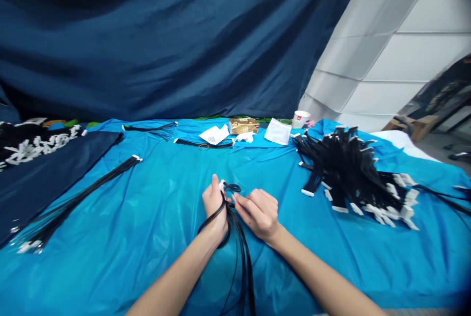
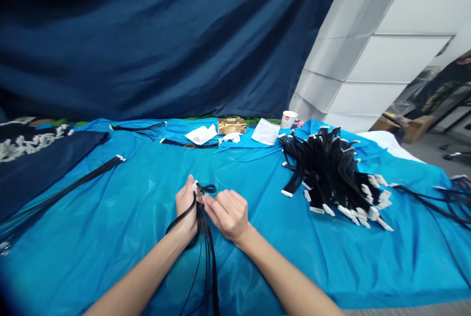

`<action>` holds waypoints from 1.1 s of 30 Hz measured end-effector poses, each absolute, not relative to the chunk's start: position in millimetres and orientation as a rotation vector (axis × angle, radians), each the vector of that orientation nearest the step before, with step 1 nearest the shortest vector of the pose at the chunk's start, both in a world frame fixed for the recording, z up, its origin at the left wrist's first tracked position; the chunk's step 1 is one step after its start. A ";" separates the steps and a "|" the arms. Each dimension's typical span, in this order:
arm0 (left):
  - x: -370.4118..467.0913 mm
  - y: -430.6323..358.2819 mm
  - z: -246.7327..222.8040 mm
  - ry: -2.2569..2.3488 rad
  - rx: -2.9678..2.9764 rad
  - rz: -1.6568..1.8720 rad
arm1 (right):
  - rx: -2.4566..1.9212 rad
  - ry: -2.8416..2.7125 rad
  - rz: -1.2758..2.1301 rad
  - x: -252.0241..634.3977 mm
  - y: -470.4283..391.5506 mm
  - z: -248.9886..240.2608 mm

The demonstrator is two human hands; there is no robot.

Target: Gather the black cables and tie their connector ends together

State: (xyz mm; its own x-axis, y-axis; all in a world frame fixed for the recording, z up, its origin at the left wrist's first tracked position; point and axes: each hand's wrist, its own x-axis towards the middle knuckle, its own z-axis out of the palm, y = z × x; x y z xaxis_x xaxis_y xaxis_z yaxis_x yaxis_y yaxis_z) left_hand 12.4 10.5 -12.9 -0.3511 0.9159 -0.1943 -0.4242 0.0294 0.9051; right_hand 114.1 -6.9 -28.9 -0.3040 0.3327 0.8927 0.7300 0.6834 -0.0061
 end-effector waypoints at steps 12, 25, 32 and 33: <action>12.1 11.7 -12.1 1.270 0.603 1.551 | -0.801 -1.880 -0.535 111.9 -6.5 -30.7; 12.3 12.3 -17.0 1.228 0.615 1.527 | -0.809 -1.895 -0.513 112.7 -6.5 -28.3; 10.7 12.8 -17.6 1.196 0.616 1.526 | -0.818 -1.908 -0.517 113.2 -5.6 -29.0; 10.5 12.7 -17.3 1.197 0.621 1.530 | -0.823 -1.912 -0.515 113.0 -5.4 -29.2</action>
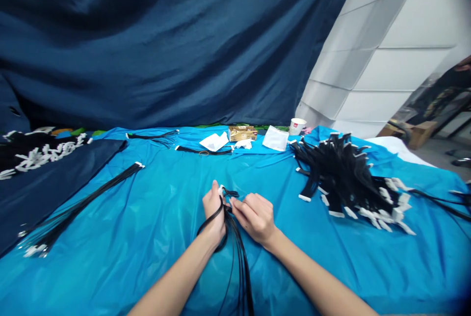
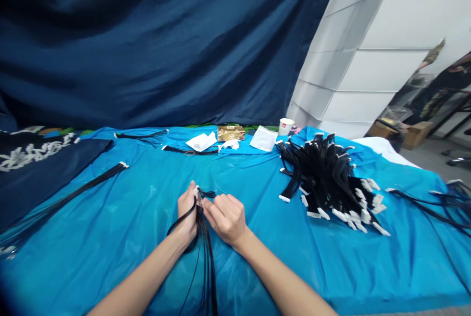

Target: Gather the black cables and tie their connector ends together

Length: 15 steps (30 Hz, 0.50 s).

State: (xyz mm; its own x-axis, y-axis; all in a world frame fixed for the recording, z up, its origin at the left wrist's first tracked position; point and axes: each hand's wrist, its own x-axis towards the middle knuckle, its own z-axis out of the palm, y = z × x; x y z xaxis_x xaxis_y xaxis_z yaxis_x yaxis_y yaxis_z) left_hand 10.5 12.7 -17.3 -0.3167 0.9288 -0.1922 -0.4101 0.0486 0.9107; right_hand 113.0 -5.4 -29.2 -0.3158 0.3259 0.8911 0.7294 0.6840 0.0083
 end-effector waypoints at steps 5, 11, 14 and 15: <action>10.8 12.1 -16.4 1.197 0.612 1.541 | -0.829 -1.924 -0.517 112.0 -5.4 -30.1; 9.9 14.2 -20.9 1.191 0.625 1.541 | -0.831 -1.936 -0.532 111.6 -6.2 -30.9; 10.1 14.6 -21.1 1.189 0.627 1.540 | -0.832 -1.926 -0.552 111.6 -6.3 -30.6; 10.3 14.6 -20.8 1.195 0.630 1.542 | -0.830 -1.923 -0.558 111.6 -6.2 -30.4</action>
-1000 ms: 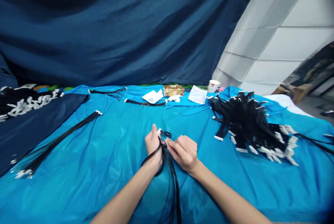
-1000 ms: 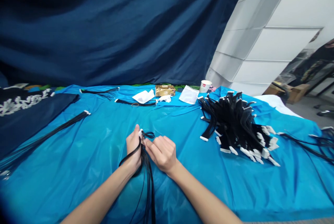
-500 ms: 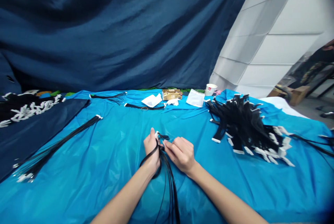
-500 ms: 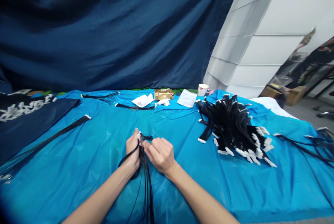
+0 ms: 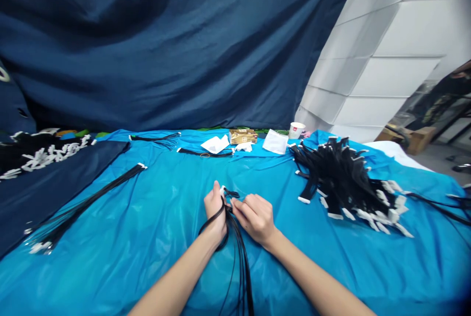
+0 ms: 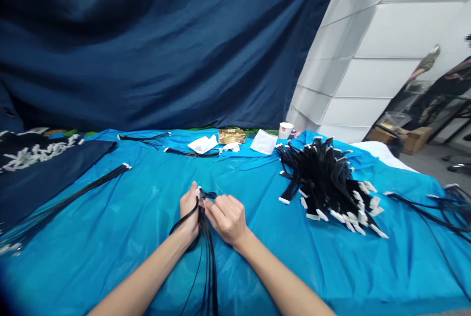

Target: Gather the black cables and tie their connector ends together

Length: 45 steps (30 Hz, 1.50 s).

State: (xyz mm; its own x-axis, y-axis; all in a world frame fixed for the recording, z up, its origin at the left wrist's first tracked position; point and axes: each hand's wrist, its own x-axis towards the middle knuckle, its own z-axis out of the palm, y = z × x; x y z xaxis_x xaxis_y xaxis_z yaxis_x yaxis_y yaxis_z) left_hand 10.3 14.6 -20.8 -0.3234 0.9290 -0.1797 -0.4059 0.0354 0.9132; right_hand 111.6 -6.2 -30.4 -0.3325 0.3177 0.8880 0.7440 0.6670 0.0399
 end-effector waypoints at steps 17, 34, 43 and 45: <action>11.1 19.1 -35.0 1.256 0.843 1.561 | -0.952 -1.894 -0.436 111.8 1.0 -34.0; 14.2 19.0 -35.9 1.027 0.913 1.474 | -0.778 -1.855 0.176 110.1 2.3 -31.0; 12.3 21.5 -34.9 0.993 0.839 1.442 | -0.804 -1.878 0.253 109.5 6.2 -32.0; 11.0 21.7 -33.7 0.991 0.820 1.450 | -0.802 -1.885 0.226 108.7 5.1 -29.8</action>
